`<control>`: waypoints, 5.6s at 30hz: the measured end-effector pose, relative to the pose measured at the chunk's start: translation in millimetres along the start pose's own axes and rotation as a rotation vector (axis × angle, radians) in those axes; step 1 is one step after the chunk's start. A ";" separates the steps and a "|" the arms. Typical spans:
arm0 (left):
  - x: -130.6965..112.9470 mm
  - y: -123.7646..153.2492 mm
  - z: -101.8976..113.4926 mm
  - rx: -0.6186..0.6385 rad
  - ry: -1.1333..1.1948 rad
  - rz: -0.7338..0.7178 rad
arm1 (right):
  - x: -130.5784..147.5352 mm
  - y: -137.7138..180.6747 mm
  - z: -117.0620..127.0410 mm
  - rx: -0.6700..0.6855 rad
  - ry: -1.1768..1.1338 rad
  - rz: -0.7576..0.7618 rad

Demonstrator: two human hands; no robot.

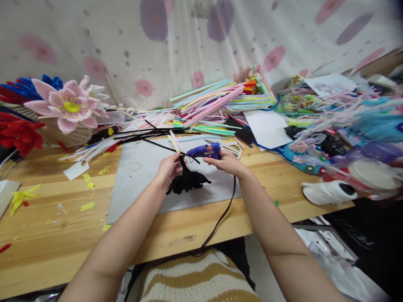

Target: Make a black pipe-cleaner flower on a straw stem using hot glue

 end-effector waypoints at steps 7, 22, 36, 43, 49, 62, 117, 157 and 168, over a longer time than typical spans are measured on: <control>-0.7 -1.4 2.0 -0.015 0.021 -0.004 | 3.6 -3.0 -0.9 0.024 0.042 0.030; -3.4 -2.7 4.5 -0.014 0.017 -0.047 | 6.8 -2.5 2.6 -0.025 0.047 0.028; -5.2 -0.8 5.3 -0.006 0.021 -0.051 | 17.0 1.2 4.6 0.006 0.047 0.056; -5.1 -1.9 4.7 0.001 0.026 -0.070 | 15.9 -1.1 2.5 0.013 0.084 0.044; -6.1 -1.2 4.7 -0.013 0.029 -0.073 | 17.0 -1.5 1.7 0.027 0.102 0.033; -6.1 -1.7 5.8 -0.015 0.029 -0.065 | 12.3 2.5 8.1 -0.022 0.021 0.018; -12.9 12.0 27.9 -0.039 0.129 -0.060 | 54.5 -31.9 -87.3 0.243 -0.197 -0.104; -0.5 9.7 35.9 0.088 0.048 -0.192 | 21.8 -24.9 -103.6 0.519 -0.975 -0.306; 17.3 3.5 27.8 0.458 0.341 -0.105 | 8.8 -28.7 -129.5 0.652 -1.271 -0.201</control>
Point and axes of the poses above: each hand's wrist, its own y-axis away from the middle knuckle, its own z-axis out of the back of the hand, x = y × z, the point moved 3 cm from there along -y, towards the middle knuckle, and after that the axes turned 15 degrees about -y, right-handed, at the moved point
